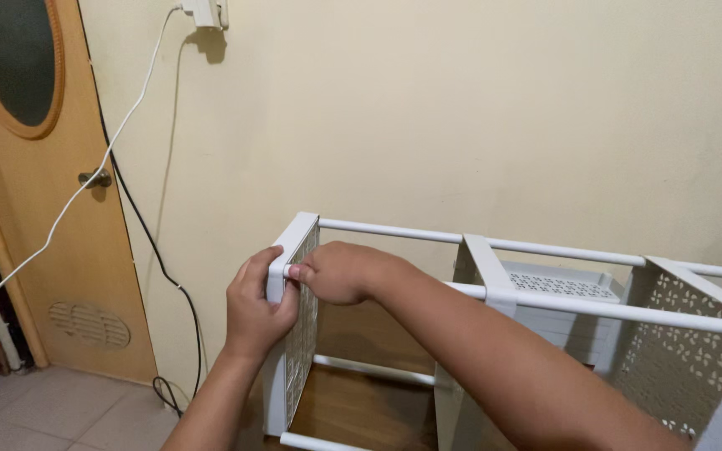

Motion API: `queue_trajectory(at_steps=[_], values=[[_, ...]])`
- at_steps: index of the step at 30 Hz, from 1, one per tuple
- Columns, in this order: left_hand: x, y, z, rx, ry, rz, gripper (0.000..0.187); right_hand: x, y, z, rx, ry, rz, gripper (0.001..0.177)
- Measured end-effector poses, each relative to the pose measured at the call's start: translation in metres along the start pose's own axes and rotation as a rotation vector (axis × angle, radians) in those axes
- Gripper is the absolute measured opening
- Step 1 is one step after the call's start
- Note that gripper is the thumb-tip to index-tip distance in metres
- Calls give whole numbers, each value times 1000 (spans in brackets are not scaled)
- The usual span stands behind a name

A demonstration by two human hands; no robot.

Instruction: The person assembles a white plastic dish rack by inserting horizontal rods into vertical supports and securing them with small plastic clips. The person handles perforated trays and rods, aligning and snapping components together on a wooden table.

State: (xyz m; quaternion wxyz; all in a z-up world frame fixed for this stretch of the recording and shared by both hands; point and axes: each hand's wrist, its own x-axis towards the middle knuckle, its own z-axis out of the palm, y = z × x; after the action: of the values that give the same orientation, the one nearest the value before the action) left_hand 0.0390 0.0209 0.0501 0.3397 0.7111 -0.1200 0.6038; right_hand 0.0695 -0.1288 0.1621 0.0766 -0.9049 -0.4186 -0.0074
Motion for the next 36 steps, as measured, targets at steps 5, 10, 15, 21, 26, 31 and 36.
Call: queue_trajectory(at_steps=[5,10,15,21,26,31,36], values=[[3,-5,1,-10,-13,25,45,12,11,-14,312,-315,166,59],[2,-7,1,-16,-18,45,46,9,11,-16,479,-408,213,52],[1,-7,0,-17,-19,44,46,10,12,-18,505,-462,230,53],[2,-6,-2,-36,-60,-30,43,17,20,-19,566,-548,236,55],[2,-7,0,-24,-21,31,44,21,23,-5,367,-346,154,62],[1,-9,2,-27,-19,-28,42,0,-3,32,-183,394,-113,35],[-1,-11,2,-27,-23,-63,43,-20,-25,32,-253,430,-72,34]])
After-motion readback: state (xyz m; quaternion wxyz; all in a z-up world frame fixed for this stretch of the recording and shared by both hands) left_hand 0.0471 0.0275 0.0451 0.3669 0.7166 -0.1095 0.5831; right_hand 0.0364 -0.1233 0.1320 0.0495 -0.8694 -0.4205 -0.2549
